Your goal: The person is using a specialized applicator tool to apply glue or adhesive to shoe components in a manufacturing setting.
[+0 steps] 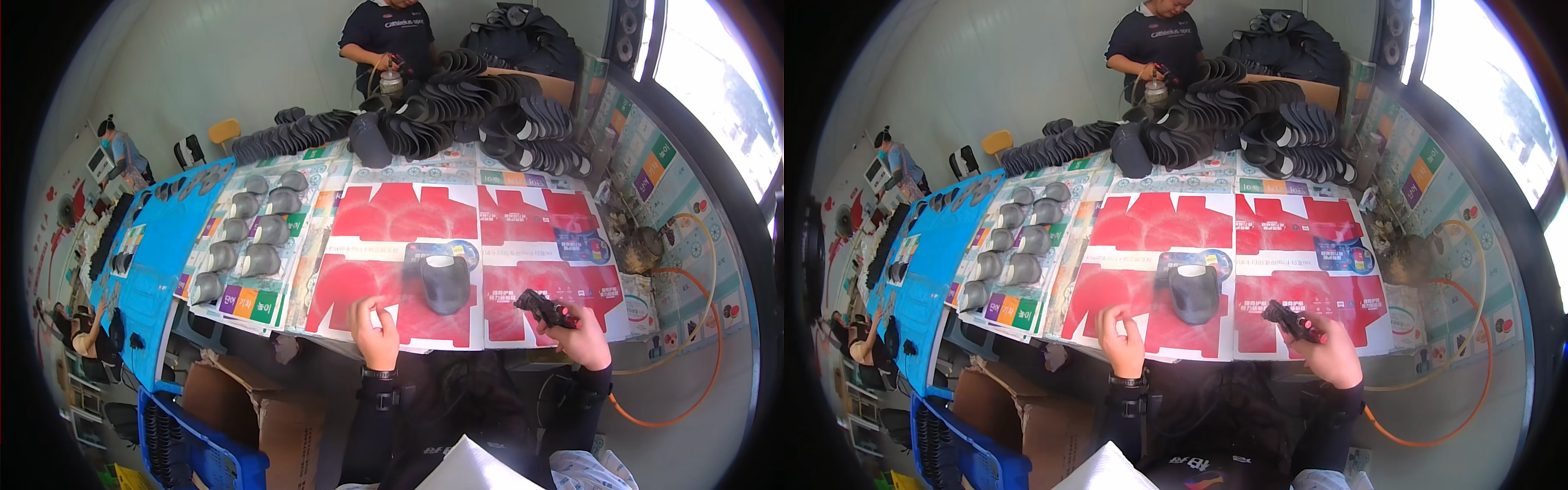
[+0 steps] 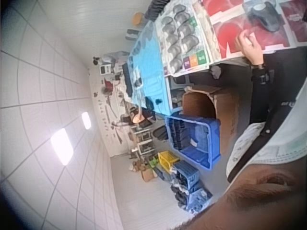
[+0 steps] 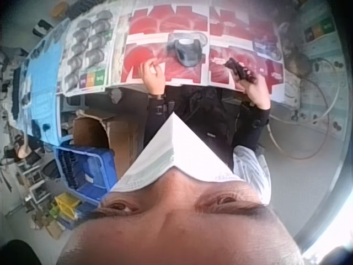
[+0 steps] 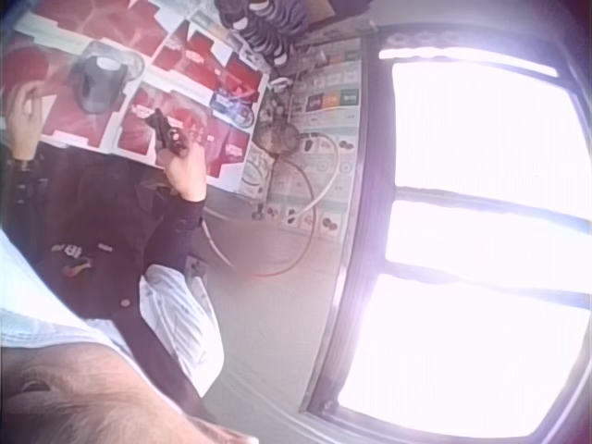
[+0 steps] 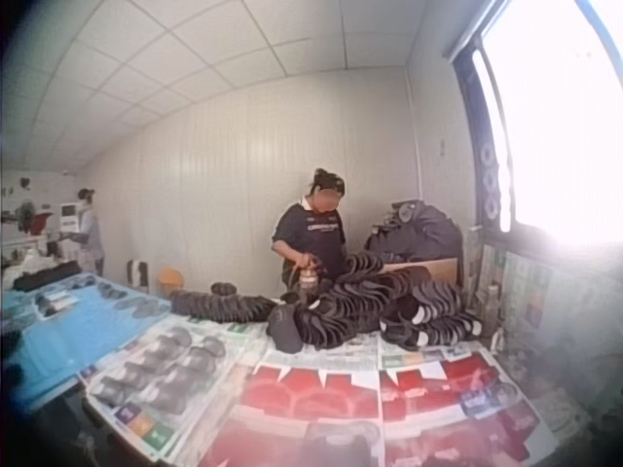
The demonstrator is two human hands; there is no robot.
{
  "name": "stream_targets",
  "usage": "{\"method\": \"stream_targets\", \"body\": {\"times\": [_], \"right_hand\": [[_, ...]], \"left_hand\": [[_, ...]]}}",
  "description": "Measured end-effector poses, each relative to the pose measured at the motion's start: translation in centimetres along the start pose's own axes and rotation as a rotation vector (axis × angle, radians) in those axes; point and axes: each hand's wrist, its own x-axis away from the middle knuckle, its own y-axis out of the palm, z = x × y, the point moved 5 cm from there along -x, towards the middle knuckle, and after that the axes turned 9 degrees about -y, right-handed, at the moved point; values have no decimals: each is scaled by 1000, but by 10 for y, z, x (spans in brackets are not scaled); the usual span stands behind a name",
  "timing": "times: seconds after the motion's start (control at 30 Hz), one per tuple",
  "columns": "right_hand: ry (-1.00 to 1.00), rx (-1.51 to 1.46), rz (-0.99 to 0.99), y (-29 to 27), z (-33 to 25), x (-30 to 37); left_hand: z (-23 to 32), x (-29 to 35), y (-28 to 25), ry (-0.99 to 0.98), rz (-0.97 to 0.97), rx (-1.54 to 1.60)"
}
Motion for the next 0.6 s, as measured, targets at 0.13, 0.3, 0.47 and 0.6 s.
{"method": "stream_targets", "body": {"times": [0.13,0.3,0.47,0.6], "right_hand": [[-3,17,1,0,-3,0],[-20,31,0,0,-5,1],[4,36,-11,0,-6,3],[6,27,-9,0,-7,3]], "left_hand": [[-2,2,-2,-2,19,-4],[-3,5,-1,-8,24,3],[-5,6,-2,-14,23,19],[-7,6,-3,-22,27,23]]}}
